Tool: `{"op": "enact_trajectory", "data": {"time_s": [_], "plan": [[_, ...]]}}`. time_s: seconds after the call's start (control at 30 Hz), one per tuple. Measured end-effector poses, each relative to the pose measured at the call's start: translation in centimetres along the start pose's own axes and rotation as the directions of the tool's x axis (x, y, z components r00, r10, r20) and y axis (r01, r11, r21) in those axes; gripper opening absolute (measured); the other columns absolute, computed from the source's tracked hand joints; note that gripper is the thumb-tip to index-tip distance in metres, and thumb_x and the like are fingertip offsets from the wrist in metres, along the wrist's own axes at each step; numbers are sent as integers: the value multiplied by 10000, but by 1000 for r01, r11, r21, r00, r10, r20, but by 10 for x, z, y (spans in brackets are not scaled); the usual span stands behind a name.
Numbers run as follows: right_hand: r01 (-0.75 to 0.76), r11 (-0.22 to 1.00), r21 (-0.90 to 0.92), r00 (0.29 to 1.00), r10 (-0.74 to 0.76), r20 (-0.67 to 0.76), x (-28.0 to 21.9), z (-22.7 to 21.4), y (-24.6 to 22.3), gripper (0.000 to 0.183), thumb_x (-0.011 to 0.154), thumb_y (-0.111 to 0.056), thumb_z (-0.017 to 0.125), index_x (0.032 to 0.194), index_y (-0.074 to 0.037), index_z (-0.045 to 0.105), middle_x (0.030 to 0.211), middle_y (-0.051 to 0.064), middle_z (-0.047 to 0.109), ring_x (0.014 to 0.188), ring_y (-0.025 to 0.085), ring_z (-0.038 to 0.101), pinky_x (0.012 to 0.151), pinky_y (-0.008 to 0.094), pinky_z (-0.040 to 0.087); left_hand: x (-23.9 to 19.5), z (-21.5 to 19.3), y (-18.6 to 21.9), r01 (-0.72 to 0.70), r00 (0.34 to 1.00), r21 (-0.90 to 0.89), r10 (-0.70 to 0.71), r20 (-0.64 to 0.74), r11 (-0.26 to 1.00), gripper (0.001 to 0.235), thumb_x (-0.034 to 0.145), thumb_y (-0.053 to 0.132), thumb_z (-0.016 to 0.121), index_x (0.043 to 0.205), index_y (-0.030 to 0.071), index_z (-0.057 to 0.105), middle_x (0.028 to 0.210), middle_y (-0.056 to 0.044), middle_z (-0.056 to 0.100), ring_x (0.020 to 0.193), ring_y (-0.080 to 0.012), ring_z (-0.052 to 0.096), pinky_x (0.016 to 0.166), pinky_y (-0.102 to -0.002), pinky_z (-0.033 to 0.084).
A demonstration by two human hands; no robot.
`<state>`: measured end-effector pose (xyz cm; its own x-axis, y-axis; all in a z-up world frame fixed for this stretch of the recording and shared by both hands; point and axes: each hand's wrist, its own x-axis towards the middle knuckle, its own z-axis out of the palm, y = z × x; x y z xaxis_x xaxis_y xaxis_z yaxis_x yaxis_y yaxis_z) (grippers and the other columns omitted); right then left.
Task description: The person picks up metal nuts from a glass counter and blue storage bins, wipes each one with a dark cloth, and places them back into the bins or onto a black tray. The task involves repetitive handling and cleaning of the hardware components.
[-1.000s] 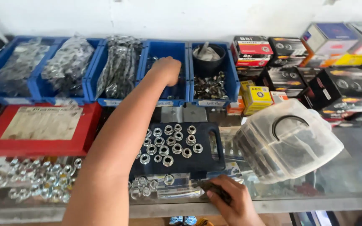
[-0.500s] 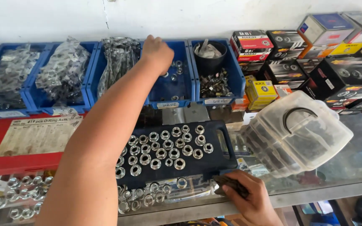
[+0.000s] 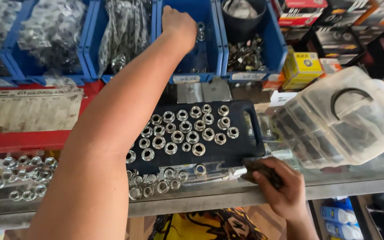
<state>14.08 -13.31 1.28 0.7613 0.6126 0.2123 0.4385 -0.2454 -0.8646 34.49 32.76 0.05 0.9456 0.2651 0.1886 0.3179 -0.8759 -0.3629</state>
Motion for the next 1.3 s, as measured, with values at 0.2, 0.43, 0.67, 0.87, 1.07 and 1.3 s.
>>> {"op": "enact_trajectory", "data": {"time_s": [0.2,0.43,0.67,0.87,1.07,1.3], "plan": [[34,999,-37,997,-37,-74,-2,-1,4,219,869,-18,705,1078,46,698,920,94,747,808,117,683,741,254,533,7,6,9,62,998,-3,-62,-18,998,369,786,253,815,1145,174,783,1139,-165,719,1138,-433,602,925,-550,403],[-17,998,-62,998,13,-60,0,2,-1,217,845,-29,725,1050,40,710,886,93,756,768,118,687,694,255,534,-21,-38,9,-2,1000,-118,1,-6,993,351,774,196,789,1121,144,763,1176,-163,689,1136,-426,606,908,-534,445],[218,975,-52,973,-221,-71,1,2,-12,162,838,-31,708,985,25,669,948,123,722,824,181,693,721,259,526,-121,-143,-20,-404,879,-486,181,-441,775,121,862,35,713,966,5,660,851,-140,731,791,-308,730,681,-433,593],[297,955,7,953,-296,-57,-20,0,6,181,723,-180,849,856,-97,758,843,65,744,808,193,690,728,280,559,-252,-232,-12,-77,923,-967,385,22,241,60,907,114,652,963,92,652,873,-67,728,682,-152,703,611,-326,611],[482,858,-176,844,-509,-170,-1,33,-62,545,730,-167,880,1161,57,632,1071,193,721,968,258,747,843,337,596,-351,-204,51,159,944,-949,325,65,-272,116,895,105,719,968,16,703,853,-40,734,795,-129,699,745,-287,584],[447,892,-63,887,-451,-95,8,28,-58,321,811,-42,806,1116,11,720,1075,142,755,949,212,767,816,299,605,-369,-184,50,-211,977,-970,-5,-212,-118,225,924,118,743,1110,0,697,1008,-79,708,909,-184,682,817,-334,574]]}}
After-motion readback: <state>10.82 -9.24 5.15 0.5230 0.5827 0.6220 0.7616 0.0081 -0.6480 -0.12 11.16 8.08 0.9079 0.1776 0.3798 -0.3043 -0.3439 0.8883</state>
